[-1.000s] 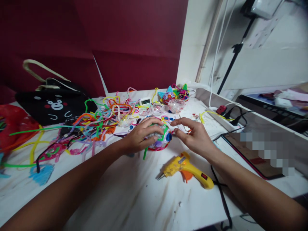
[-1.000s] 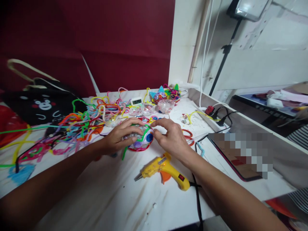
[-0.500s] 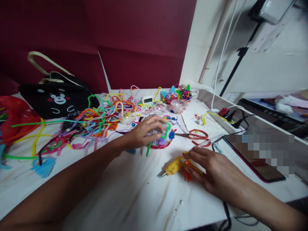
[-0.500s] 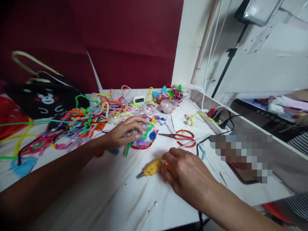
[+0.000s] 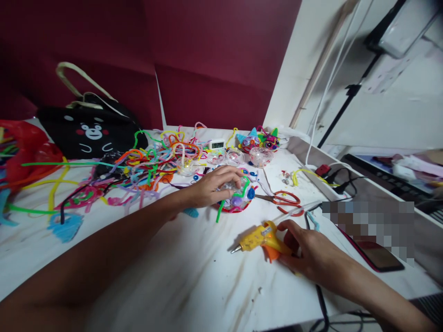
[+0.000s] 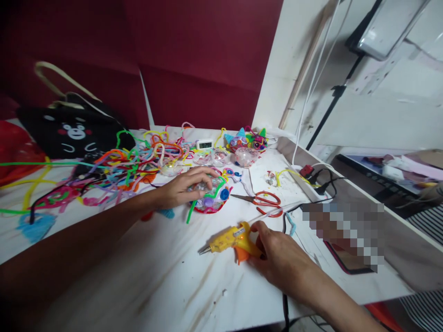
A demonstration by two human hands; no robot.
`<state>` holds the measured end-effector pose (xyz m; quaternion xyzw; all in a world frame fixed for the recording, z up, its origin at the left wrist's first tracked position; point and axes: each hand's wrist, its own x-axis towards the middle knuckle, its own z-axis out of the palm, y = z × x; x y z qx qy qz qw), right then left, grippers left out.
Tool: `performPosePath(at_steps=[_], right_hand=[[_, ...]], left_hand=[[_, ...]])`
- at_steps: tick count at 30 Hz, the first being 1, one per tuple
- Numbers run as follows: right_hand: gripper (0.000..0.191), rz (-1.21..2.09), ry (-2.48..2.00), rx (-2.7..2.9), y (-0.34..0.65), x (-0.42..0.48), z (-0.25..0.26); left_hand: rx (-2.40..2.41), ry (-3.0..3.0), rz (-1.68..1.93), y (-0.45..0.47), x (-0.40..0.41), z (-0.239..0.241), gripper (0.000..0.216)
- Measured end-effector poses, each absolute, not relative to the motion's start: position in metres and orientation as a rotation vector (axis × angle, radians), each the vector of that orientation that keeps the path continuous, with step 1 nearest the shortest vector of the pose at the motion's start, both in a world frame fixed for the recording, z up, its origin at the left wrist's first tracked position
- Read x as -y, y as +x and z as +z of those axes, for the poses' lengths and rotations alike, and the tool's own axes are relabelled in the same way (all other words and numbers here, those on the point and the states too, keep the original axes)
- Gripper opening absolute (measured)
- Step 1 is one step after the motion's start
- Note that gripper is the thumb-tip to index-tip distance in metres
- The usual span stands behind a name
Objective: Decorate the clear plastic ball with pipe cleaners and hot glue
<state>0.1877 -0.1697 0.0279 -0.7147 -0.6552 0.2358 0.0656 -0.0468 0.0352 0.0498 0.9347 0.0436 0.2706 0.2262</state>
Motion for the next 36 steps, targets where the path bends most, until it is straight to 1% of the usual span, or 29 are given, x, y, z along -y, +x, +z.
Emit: performPosePath(at_steps=[5, 8, 10, 12, 15, 17, 21, 24, 28, 31, 36], right_hand=[[0.037, 0.856, -2.110, 1.883, 0.188, 0.170, 0.028], [0.036, 1.034, -2.001, 1.760, 0.190, 0.170, 0.030], [0.039, 1.189, -1.936, 1.642, 0.190, 0.170, 0.032], [0.047, 1.329, -1.894, 1.514, 0.189, 0.170, 0.035], [0.056, 1.407, -1.870, 1.377, 0.185, 0.175, 0.041], [0.055, 1.359, -1.824, 1.353, 0.182, 0.181, 0.046], [0.044, 1.139, -1.724, 1.433, 0.179, 0.196, 0.054], [0.037, 0.836, -1.715, 1.478, 0.177, 0.204, 0.054], [0.031, 0.438, -1.593, 1.317, 0.170, 0.206, 0.047], [0.030, 0.310, -1.502, 1.249, 0.163, 0.200, 0.040], [0.028, 0.206, -1.492, 1.350, 0.161, 0.192, 0.025]], left_hand=[[-0.113, 2.582, 0.734, -0.047, -0.036, 0.049, 0.011], [-0.128, 2.582, 0.717, -0.047, -0.034, 0.050, 0.011], [-0.130, 2.583, 0.719, -0.047, -0.033, 0.050, 0.012], [-0.127, 2.583, 0.730, -0.046, -0.033, 0.050, 0.012], [-0.123, 2.577, 0.739, -0.046, -0.033, 0.049, 0.012], [-0.127, 2.572, 0.734, -0.047, -0.034, 0.049, 0.012], [-0.121, 2.574, 0.737, -0.047, -0.035, 0.048, 0.014], [-0.108, 2.575, 0.745, -0.047, -0.035, 0.048, 0.014], [-0.101, 2.573, 0.753, -0.046, -0.034, 0.048, 0.014], [-0.098, 2.575, 0.760, -0.045, -0.033, 0.050, 0.013], [-0.090, 2.592, 0.769, -0.045, -0.032, 0.050, 0.014]])
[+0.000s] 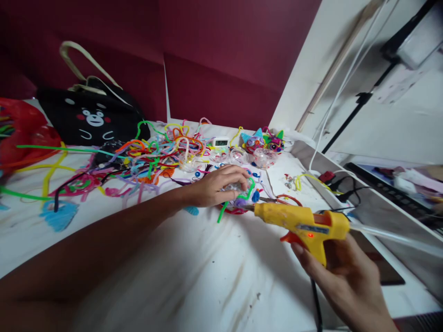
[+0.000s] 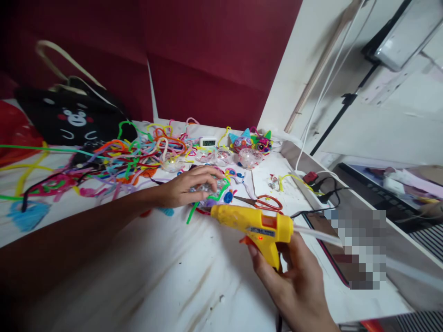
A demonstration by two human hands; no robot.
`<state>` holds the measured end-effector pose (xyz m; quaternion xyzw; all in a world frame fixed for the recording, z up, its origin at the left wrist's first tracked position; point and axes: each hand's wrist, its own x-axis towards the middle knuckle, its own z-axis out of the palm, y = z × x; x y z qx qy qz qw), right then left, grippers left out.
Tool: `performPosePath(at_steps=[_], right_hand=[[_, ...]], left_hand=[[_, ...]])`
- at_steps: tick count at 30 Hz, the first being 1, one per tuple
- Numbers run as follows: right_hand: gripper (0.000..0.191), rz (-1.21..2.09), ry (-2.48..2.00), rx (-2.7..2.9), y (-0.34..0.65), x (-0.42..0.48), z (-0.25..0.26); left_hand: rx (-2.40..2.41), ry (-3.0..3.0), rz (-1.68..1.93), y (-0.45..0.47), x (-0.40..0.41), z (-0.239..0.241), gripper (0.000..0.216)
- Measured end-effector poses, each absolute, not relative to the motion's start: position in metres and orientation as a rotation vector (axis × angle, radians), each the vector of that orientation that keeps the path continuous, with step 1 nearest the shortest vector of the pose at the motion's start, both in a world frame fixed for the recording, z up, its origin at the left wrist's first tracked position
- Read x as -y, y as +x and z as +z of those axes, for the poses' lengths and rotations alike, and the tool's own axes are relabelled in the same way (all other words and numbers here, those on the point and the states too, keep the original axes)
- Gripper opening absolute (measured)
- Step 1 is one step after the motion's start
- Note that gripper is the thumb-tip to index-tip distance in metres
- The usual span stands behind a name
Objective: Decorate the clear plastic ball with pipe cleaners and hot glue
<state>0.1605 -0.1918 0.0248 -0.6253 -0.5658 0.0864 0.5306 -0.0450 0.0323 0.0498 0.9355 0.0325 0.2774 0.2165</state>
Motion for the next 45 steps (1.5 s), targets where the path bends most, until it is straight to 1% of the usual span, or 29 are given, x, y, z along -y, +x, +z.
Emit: performPosePath(at_steps=[5, 13, 20, 22, 28, 32, 35, 40, 45], right_hand=[[0.019, 0.229, -1.545, 1.442, 0.165, 0.188, 0.008], [0.016, 0.201, -1.544, 1.551, 0.156, 0.181, 0.008], [0.028, 0.189, -1.657, 1.607, 0.155, 0.181, 0.005], [0.027, 0.111, -1.667, 1.646, 0.153, 0.181, 0.005], [0.029, -0.342, -1.633, 1.815, 0.142, 0.179, 0.013], [0.032, -0.441, -1.602, 1.880, 0.145, 0.177, 0.012], [0.033, -0.416, -1.644, 1.931, 0.148, 0.178, 0.010], [0.027, -0.280, -1.771, 1.948, 0.147, 0.179, 0.014], [0.028, -0.209, -1.835, 1.980, 0.148, 0.177, 0.016]], left_hand=[[-0.088, 2.597, 0.775, -0.044, -0.033, 0.049, 0.015], [-0.112, 2.608, 0.770, -0.044, -0.030, 0.051, 0.016], [-0.089, 2.618, 0.780, -0.044, -0.030, 0.051, 0.018], [-0.084, 2.618, 0.783, -0.044, -0.029, 0.051, 0.018], [-0.103, 2.612, 0.774, -0.044, -0.029, 0.051, 0.019], [-0.096, 2.610, 0.782, -0.044, -0.030, 0.051, 0.019], [-0.086, 2.611, 0.780, -0.044, -0.030, 0.050, 0.020], [-0.060, 2.607, 0.808, -0.043, -0.032, 0.048, 0.020], [-0.037, 2.610, 0.823, -0.043, -0.034, 0.045, 0.021]])
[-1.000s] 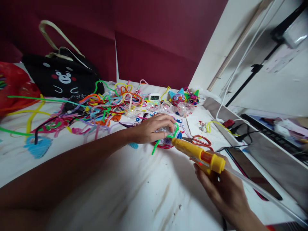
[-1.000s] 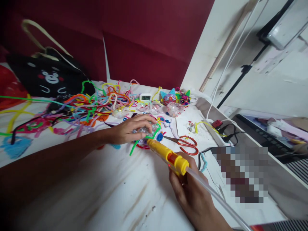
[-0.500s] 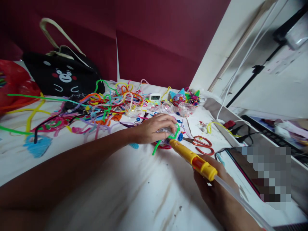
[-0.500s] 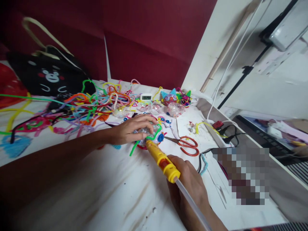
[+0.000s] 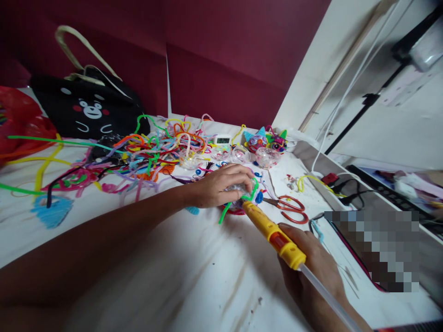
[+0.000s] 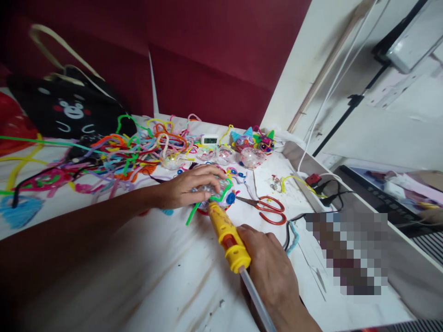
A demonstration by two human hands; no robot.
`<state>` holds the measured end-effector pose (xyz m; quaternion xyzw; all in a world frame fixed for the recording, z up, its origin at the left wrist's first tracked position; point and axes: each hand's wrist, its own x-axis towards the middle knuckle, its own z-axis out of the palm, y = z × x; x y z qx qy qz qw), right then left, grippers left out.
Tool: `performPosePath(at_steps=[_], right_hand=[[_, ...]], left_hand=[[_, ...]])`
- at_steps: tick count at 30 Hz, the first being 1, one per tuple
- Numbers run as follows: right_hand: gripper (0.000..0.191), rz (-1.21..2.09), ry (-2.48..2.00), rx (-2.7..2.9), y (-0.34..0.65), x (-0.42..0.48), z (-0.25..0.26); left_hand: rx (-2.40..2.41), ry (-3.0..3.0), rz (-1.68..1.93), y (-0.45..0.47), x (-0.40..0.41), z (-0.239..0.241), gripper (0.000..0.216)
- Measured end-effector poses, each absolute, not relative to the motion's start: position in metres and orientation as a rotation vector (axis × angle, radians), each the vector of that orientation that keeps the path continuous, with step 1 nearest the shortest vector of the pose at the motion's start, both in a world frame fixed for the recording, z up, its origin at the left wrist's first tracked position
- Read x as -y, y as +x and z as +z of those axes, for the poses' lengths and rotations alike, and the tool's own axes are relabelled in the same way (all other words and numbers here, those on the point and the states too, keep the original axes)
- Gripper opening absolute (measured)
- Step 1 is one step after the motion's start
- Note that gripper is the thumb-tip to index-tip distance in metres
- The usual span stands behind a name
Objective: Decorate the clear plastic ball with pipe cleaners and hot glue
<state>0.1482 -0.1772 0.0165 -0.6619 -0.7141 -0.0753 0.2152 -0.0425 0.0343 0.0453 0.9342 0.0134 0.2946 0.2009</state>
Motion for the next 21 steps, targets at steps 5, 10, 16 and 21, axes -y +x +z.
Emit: performPosePath(at_steps=[5, 10, 16, 21], right_hand=[[0.022, -0.266, -1.769, 1.994, 0.143, 0.174, 0.021], [0.018, -0.430, -1.668, 1.996, 0.138, 0.170, 0.026], [0.014, -0.537, -1.568, 1.999, 0.139, 0.167, 0.024], [0.015, -0.567, -1.562, 2.010, 0.141, 0.167, 0.023]], left_hand=[[-0.050, 2.604, 0.818, -0.043, -0.035, 0.045, 0.020], [-0.036, 2.596, 0.827, -0.043, -0.035, 0.045, 0.021], [-0.044, 2.606, 0.814, -0.043, -0.035, 0.045, 0.021], [-0.042, 2.611, 0.810, -0.043, -0.034, 0.046, 0.021]])
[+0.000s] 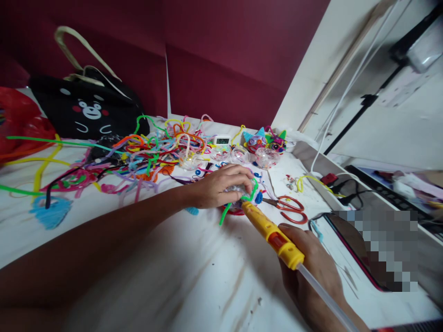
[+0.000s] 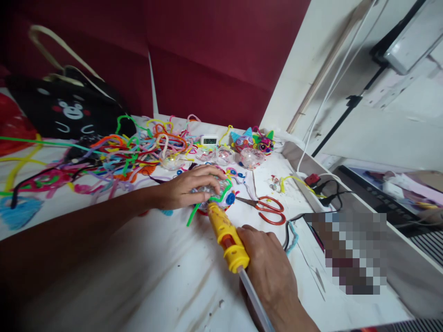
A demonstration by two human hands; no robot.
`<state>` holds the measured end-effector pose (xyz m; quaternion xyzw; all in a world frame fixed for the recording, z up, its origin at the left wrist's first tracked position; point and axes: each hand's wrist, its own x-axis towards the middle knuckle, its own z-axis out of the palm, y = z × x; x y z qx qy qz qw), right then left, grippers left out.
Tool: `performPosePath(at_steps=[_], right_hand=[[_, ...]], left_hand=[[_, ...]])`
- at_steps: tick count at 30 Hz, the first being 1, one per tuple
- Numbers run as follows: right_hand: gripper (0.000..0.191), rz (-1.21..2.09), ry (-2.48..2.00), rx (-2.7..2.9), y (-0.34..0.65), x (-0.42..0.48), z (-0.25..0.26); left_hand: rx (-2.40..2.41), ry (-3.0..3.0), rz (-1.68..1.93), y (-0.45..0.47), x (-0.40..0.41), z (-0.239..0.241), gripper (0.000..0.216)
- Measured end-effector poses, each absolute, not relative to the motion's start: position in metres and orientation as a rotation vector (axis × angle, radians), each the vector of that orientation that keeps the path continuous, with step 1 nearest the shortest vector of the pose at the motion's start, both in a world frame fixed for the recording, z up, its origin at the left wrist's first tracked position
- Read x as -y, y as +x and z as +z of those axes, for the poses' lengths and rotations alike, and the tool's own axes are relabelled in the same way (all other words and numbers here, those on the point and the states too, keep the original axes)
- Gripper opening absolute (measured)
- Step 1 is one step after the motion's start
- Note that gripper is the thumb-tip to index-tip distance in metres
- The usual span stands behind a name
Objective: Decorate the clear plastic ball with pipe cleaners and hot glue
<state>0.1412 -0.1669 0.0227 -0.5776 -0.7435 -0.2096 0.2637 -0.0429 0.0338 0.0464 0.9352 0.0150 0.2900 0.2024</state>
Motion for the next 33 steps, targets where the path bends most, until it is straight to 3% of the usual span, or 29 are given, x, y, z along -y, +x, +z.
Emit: performPosePath(at_steps=[23, 29, 33], right_hand=[[0.021, -0.802, -1.484, 2.056, 0.132, 0.163, 0.034], [0.016, -0.629, -1.437, 2.009, 0.137, 0.170, 0.023], [0.023, -0.254, -1.545, 1.766, 0.146, 0.183, 0.013]], left_hand=[[-0.052, 2.624, 0.800, -0.043, -0.033, 0.046, 0.020], [-0.067, 2.614, 0.787, -0.042, -0.033, 0.046, 0.020], [-0.042, 2.614, 0.798, -0.043, -0.032, 0.047, 0.020]])
